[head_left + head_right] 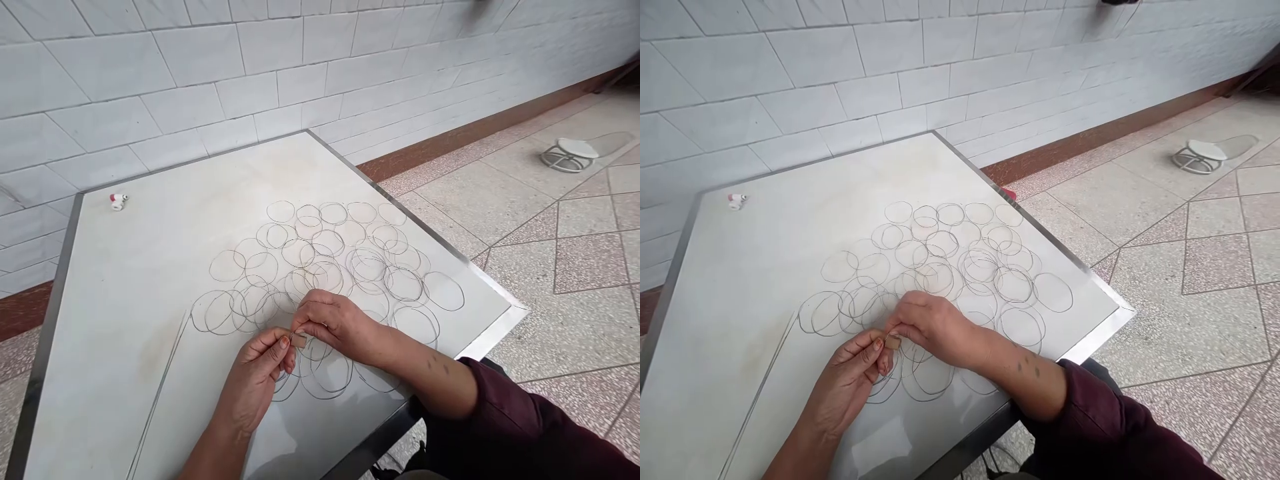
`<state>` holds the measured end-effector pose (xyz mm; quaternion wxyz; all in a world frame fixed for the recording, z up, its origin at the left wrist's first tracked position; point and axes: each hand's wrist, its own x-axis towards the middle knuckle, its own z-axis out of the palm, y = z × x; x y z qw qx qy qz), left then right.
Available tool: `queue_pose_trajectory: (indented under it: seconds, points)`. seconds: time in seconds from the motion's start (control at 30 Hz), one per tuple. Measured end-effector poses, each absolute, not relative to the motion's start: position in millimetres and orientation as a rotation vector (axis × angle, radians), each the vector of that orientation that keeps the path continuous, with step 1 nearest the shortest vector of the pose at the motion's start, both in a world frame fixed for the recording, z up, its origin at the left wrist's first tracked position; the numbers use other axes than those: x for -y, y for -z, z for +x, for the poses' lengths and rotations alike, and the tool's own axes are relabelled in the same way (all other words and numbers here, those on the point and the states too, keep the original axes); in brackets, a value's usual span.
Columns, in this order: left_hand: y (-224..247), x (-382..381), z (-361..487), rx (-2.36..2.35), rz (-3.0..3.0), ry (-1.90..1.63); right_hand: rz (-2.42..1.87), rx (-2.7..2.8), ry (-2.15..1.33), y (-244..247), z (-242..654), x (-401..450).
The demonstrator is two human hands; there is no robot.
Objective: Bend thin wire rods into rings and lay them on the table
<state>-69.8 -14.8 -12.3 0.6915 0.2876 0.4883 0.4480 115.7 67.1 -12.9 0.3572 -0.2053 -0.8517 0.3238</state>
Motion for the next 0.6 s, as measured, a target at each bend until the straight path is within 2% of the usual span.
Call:
queue_pose_trajectory:
  seconds: [0.6]
  points:
    - [9.7, 17.0, -64.6, -1.067, 0.591, -0.980, -0.338, 2.370, -0.640, 8.6, 119.9, -71.1]
